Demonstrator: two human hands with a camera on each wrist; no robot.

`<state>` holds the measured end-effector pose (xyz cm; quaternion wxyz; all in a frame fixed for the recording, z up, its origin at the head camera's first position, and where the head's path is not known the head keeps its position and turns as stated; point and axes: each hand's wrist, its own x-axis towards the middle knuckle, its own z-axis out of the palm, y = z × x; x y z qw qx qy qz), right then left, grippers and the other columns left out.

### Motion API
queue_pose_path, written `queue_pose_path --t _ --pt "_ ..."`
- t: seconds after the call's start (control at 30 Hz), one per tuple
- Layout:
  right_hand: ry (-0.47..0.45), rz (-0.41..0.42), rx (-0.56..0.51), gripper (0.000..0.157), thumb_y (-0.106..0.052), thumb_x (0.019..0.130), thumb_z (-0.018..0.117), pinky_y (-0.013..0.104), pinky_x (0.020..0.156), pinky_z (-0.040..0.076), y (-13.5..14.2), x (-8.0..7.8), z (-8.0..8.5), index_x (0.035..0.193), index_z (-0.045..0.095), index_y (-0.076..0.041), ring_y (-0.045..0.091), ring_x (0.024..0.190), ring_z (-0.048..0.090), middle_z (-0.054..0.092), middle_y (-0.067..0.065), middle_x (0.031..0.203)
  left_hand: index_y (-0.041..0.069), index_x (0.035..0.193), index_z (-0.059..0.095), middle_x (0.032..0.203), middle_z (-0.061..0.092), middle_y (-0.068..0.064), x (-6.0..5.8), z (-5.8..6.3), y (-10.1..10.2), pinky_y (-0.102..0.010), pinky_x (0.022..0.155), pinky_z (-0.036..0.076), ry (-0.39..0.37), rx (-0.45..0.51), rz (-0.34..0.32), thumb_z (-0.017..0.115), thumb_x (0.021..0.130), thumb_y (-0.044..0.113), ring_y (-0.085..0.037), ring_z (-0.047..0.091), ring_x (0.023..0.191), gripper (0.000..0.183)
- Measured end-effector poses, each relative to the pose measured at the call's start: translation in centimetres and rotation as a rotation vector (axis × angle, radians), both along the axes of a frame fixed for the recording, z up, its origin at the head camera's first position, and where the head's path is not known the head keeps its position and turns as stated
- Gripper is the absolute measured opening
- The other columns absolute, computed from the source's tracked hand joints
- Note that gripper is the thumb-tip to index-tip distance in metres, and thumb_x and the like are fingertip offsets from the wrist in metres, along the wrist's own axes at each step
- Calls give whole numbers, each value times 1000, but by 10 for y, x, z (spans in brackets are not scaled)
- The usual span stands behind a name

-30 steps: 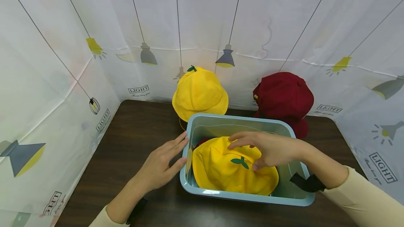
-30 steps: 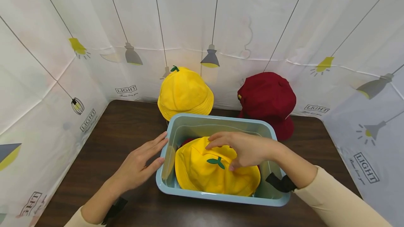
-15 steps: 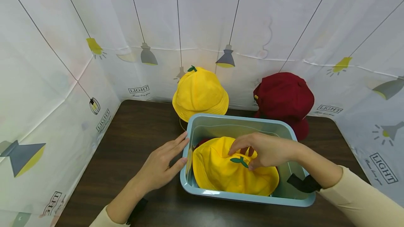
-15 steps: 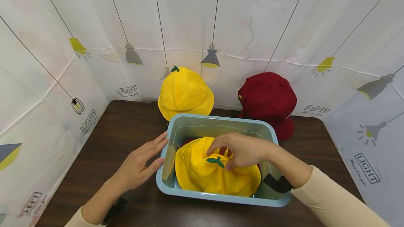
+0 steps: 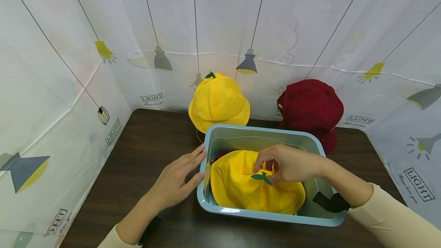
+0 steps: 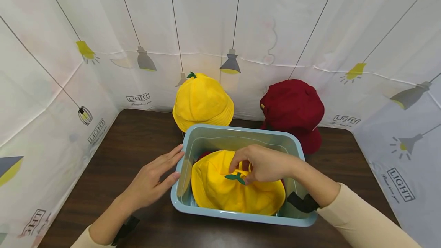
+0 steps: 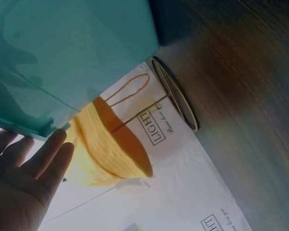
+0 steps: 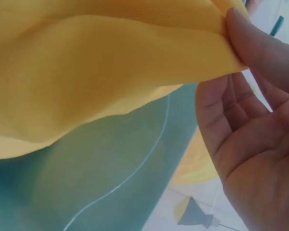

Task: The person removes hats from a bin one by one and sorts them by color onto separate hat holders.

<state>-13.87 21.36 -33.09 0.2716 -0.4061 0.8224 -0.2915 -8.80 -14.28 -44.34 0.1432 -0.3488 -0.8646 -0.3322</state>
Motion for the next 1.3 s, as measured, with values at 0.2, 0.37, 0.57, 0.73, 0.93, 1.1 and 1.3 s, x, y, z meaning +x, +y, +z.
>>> queue_pose_path --t 0.2,0.37,0.57,0.73,0.93,1.1,1.3 --pt "-2 -20 -60 41 2 84 83 32 77 61 3 0 -1 113 75 -25 13 89 64 71 -13 105 6 156 49 167 38 -4 -1 1 0 -53 111 47 0 -2 -2 57 108 29 -25 51 143 54" --pt "41 -40 -124 32 -5 85 85 32 77 61 5 0 0 110 78 -22 15 87 63 71 -12 99 7 157 49 167 38 -4 -1 1 0 -53 111 47 4 0 -1 57 108 29 -26 51 143 54" --pt "96 -77 -146 28 -8 85 87 30 71 59 6 0 8 110 79 -18 15 82 62 69 -12 91 6 156 49 167 38 -5 -3 2 0 -53 111 47 20 1 -6 58 108 29 -26 51 143 54" --pt "140 -101 -164 27 -8 84 87 28 65 56 7 1 13 108 79 -18 15 78 61 67 -12 88 4 154 51 167 39 -5 -3 3 0 -52 112 47 22 -1 -13 59 106 28 -25 51 143 55" --pt "179 -133 -178 28 -6 84 87 27 64 56 10 2 16 107 79 -19 14 78 60 67 -13 87 3 153 52 166 40 -6 -3 4 1 -51 111 48 22 -9 -15 58 107 29 -25 52 142 54" --pt "203 -167 -169 29 -3 85 85 28 65 57 12 4 24 108 79 -20 14 79 60 69 -13 89 4 154 52 166 40 -5 -3 3 1 -53 110 49 26 -13 -12 58 107 29 -26 53 141 54" --pt "220 -207 -173 31 -1 85 84 30 67 58 15 5 33 108 79 -22 15 81 60 71 -13 94 4 154 51 166 39 -4 -3 3 1 -53 110 48 8 -20 -15 58 107 28 -25 53 142 54"
